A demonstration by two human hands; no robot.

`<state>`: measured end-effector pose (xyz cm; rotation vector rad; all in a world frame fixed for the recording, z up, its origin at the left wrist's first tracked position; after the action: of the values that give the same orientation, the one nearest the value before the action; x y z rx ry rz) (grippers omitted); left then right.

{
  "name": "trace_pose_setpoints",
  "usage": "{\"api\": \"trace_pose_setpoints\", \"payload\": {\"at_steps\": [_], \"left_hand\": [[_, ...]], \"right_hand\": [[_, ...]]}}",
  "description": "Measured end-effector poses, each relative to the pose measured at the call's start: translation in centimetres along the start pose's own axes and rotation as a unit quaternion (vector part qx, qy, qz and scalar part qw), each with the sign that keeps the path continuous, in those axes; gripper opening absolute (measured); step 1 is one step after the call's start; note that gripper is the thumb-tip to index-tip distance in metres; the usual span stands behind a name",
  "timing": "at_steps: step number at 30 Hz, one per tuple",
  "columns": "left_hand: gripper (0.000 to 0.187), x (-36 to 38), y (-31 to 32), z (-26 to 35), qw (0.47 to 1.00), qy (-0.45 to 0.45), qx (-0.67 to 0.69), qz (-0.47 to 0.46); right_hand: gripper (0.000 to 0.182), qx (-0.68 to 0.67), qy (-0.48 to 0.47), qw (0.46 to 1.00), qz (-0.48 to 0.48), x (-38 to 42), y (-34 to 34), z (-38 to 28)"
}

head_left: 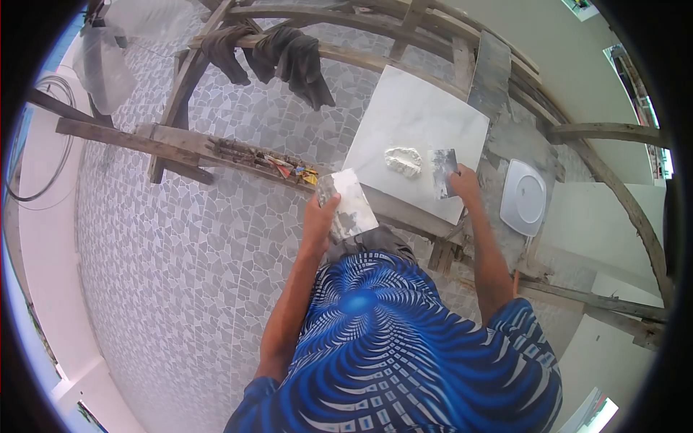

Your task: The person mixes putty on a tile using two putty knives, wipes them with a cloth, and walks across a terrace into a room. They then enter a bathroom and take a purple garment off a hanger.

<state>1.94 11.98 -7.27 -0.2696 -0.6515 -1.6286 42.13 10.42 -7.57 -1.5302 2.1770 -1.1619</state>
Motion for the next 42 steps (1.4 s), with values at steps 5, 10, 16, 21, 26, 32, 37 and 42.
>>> {"api": "trace_pose_setpoints", "payload": {"at_steps": [5,10,16,21,26,32,37,42], "left_hand": [[0.035,0.1,0.4,0.1,1.0,-0.011,-0.013,0.0],[0.035,0.0,1.2,0.6,1.0,-0.007,-0.017,-0.019],[0.034,0.1,0.8,0.3,1.0,0.002,-0.014,-0.01],[0.033,0.2,0.3,0.1,1.0,0.004,0.011,0.002],[0.034,0.0,0.3,-0.1,1.0,-0.003,0.017,-0.012],[0.032,0.5,0.7,0.8,1.0,0.002,0.003,-0.011],[0.032,0.9,0.1,0.6,1.0,0.01,0.007,-0.003],[0.032,1.5,-0.9,0.3,1.0,-0.001,0.015,0.025]], "right_hand": [[0.024,-0.242,0.041,0.965,-0.097,-2.5,6.8,3.4],[0.024,0.039,-0.182,0.982,-0.033,1.4,3.5,-9.5],[0.021,0.046,-0.037,0.998,0.017,2.9,1.0,-4.8],[0.022,-0.185,0.141,0.972,0.011,3.6,5.3,11.0],[0.017,-0.284,0.145,0.948,0.009,2.9,12.9,7.2],[0.02,-0.101,-0.074,0.992,0.029,-0.3,5.8,-7.5],[0.024,0.037,-0.098,0.994,0.002,-3.7,2.5,-8.1],[0.022,0.086,-0.148,0.985,0.003,-5.2,3.9,-8.1]]}}
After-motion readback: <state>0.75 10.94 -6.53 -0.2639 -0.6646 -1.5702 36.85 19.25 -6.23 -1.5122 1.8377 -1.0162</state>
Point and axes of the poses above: each hand's wrist, its own x-axis away from the middle knuckle, its own y-axis out of the palm, z = x × y, the point moved 10 cm from there along -x, towards the middle knuckle, and after that the axes turned 5 degrees about -x, right-handed, at the moved point
